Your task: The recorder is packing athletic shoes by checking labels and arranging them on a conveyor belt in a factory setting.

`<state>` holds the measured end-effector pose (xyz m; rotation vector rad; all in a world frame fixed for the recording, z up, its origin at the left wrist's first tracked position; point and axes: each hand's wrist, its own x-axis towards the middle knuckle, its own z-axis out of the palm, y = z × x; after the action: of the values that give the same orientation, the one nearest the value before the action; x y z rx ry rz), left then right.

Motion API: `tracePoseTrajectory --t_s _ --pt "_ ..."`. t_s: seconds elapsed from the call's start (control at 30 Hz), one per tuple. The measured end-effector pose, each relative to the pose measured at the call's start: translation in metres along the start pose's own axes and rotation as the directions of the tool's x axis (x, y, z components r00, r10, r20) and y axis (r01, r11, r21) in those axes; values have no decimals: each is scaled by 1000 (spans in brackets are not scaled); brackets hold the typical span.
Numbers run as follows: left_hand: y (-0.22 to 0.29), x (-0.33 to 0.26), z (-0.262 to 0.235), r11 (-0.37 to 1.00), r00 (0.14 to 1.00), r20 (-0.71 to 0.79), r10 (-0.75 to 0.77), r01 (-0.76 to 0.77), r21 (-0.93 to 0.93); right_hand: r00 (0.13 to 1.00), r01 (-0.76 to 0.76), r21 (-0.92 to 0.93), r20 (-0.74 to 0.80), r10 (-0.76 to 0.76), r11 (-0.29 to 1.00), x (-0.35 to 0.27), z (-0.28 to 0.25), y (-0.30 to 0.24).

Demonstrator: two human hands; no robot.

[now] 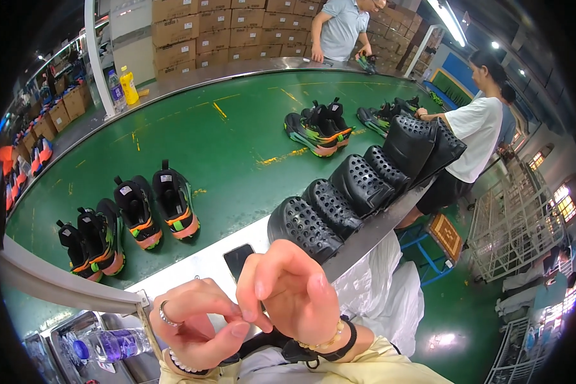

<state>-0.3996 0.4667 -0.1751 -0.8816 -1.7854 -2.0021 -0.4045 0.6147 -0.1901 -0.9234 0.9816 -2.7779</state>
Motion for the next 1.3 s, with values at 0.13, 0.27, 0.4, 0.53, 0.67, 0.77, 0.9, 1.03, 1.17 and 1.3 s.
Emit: tracePoseTrajectory --t_s 0.13,0.27,0.4,0.53,0.67,0.77,0.9,1.03,1.17,1.3 --pt "0 -2 -1 998 999 10 -50 50 -49 999 47 -47 12 -47 998 -2 -2 2" --pt "-6 -1 3 988 996 24 -90 92 -128 999 52 -26 -1 -52 998 -3 -4 1" --pt "-2 -2 3 987 995 6 -99 99 -125 999 -3 134 45 -3 991 1 -3 2" --pt "-12 -6 6 995 994 -38 99 -99 3 997 -71 171 11 71 983 3 -5 -1" --pt "-24 -16 18 922 894 -234 381 -351 161 994 -82 186 -51 93 979 1 1 -4" --pt "-22 -19 38 890 750 -504 427 -446 90 994 -88 186 -46 98 979 -1 2 -2" --pt "-28 -5 30 783 743 -260 616 -614 100 997 -65 169 -26 70 984 -4 -4 -1" --pt "-38 -8 54 723 631 -376 679 -664 193 997 -39 147 -63 49 988 -7 -7 0" --pt "-37 -12 49 730 654 -333 680 -649 216 997 -3 101 -71 10 995 -8 -10 4" --pt "-34 -15 47 753 700 -277 658 -612 244 999 40 30 -29 -39 999 -9 -12 6"
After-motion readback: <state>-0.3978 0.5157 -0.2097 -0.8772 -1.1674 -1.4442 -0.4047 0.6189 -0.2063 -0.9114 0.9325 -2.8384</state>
